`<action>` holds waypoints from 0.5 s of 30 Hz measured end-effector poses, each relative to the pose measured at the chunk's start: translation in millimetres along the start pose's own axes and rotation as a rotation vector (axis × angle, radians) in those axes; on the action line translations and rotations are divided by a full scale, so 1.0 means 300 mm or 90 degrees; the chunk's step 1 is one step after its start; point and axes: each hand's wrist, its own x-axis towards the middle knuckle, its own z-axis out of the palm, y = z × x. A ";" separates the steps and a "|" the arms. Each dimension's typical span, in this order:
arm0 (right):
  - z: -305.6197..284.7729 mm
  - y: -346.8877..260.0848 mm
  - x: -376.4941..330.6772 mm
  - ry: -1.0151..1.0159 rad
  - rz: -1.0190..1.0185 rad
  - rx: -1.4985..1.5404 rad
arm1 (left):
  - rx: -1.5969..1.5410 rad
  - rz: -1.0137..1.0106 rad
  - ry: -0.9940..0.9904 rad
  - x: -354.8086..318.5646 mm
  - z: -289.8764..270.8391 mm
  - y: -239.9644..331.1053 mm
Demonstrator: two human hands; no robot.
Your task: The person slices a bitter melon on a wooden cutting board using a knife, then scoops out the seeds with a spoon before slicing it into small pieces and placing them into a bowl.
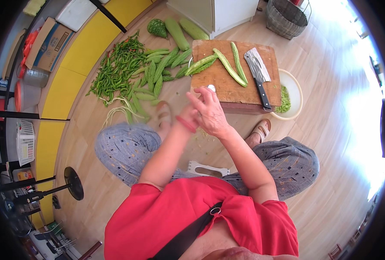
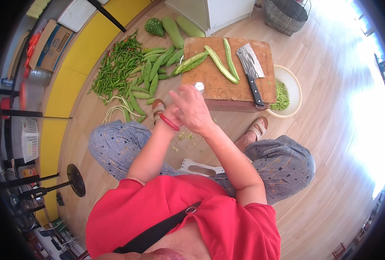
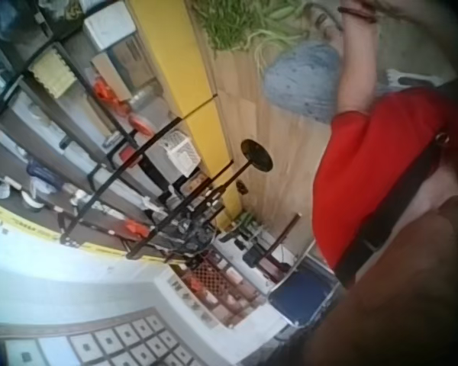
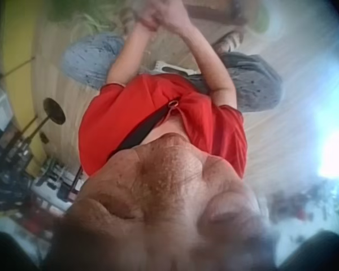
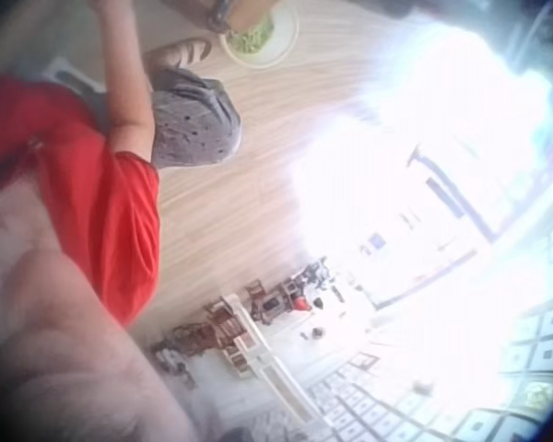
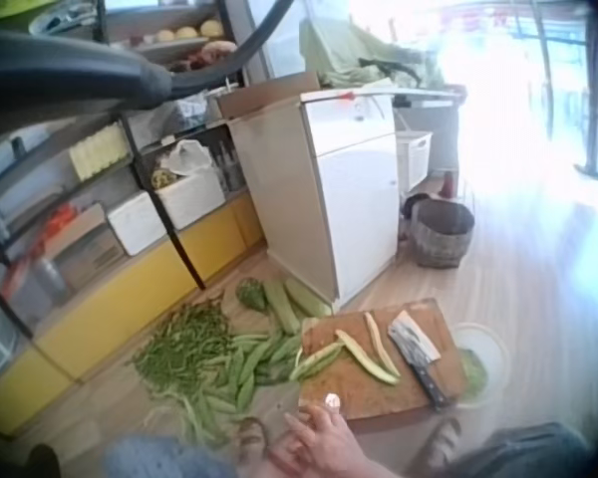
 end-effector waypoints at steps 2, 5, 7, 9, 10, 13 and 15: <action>0.004 -0.038 0.011 0.015 -0.096 -0.083 | 0.172 0.049 -0.032 -0.025 0.030 0.072; 0.035 -0.039 0.004 0.059 -0.039 -0.010 | 0.437 0.100 -0.087 -0.011 0.019 0.154; 0.012 0.015 0.013 0.044 -0.002 -0.068 | 0.391 0.012 0.182 0.106 -0.035 0.219; -0.003 0.095 0.002 0.070 0.066 -0.095 | 0.639 0.064 0.329 0.227 -0.053 0.292; -0.003 0.137 -0.008 0.097 0.107 -0.087 | 0.713 0.057 0.389 0.277 -0.075 0.331; -0.036 0.251 -0.027 0.169 0.231 -0.090 | 0.941 0.082 0.447 0.426 -0.108 0.389; -0.066 0.297 -0.026 0.198 0.291 -0.115 | 1.014 0.105 0.438 0.520 -0.149 0.395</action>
